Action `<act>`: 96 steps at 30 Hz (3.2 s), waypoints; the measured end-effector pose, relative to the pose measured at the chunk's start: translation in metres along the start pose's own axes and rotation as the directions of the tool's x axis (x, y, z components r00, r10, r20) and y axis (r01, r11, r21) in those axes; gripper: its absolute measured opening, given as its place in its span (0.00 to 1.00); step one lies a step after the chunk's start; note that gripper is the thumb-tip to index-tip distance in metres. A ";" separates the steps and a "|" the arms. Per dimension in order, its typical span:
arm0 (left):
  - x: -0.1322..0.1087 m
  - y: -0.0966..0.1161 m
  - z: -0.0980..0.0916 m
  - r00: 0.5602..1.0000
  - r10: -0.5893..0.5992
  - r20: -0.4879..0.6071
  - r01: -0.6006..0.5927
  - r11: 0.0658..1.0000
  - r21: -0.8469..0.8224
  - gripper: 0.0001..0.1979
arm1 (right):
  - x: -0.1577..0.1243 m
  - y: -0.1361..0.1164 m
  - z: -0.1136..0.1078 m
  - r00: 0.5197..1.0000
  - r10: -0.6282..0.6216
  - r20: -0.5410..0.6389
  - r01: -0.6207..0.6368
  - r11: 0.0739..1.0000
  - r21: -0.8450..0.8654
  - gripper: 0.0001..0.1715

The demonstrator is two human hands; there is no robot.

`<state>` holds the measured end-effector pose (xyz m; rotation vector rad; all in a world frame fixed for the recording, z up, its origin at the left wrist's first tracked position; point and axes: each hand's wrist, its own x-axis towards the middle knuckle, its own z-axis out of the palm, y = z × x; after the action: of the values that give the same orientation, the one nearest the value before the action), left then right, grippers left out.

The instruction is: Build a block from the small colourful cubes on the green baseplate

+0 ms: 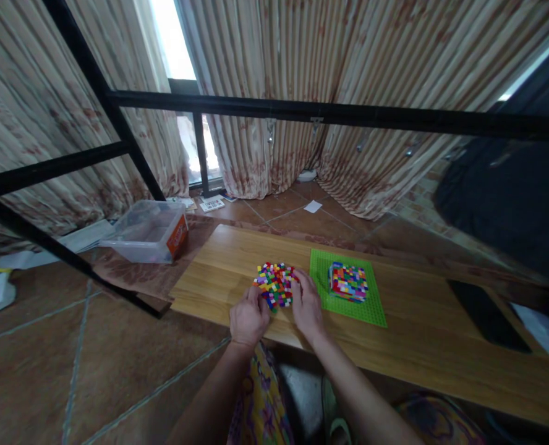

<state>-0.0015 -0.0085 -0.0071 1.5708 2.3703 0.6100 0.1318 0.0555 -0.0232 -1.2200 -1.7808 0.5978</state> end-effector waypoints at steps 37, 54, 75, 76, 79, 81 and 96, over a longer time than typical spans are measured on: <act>0.006 0.002 -0.002 0.998 0.001 -0.070 0.010 0.987 0.157 0.11 | -0.028 -0.003 -0.014 0.998 0.058 0.015 -0.049 0.926 -0.375 0.18; 0.007 0.003 -0.004 0.999 -0.009 -0.053 0.019 0.981 0.195 0.12 | -0.029 0.002 -0.012 0.996 0.043 -0.075 -0.057 0.979 -0.196 0.09; 0.007 0.002 -0.002 0.998 0.004 -0.064 0.007 0.984 0.176 0.13 | -0.029 0.021 -0.074 0.969 -0.109 -0.220 0.081 0.988 -0.133 0.13; 0.007 0.001 -0.002 0.998 0.005 -0.062 0.005 0.985 0.171 0.13 | -0.024 0.025 -0.081 0.959 -0.119 -0.257 0.070 0.979 -0.191 0.13; 0.006 0.001 -0.002 0.998 -0.001 -0.056 0.010 0.987 0.161 0.13 | -0.008 0.038 -0.091 0.940 -0.118 -0.320 0.021 0.957 -0.291 0.12; 0.006 0.002 -0.002 0.999 -0.004 -0.051 0.012 0.987 0.159 0.13 | -0.001 0.044 -0.091 0.944 -0.111 -0.312 0.012 0.954 -0.301 0.12; 0.005 0.003 -0.004 0.999 -0.003 -0.036 0.009 0.988 0.154 0.13 | 0.013 0.046 -0.082 0.918 0.024 -0.395 -0.091 0.984 -0.152 0.10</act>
<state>-0.0026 -0.0035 -0.0014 1.6269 2.5011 0.4662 0.2233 0.0788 -0.0128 -1.4002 -1.4788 0.2134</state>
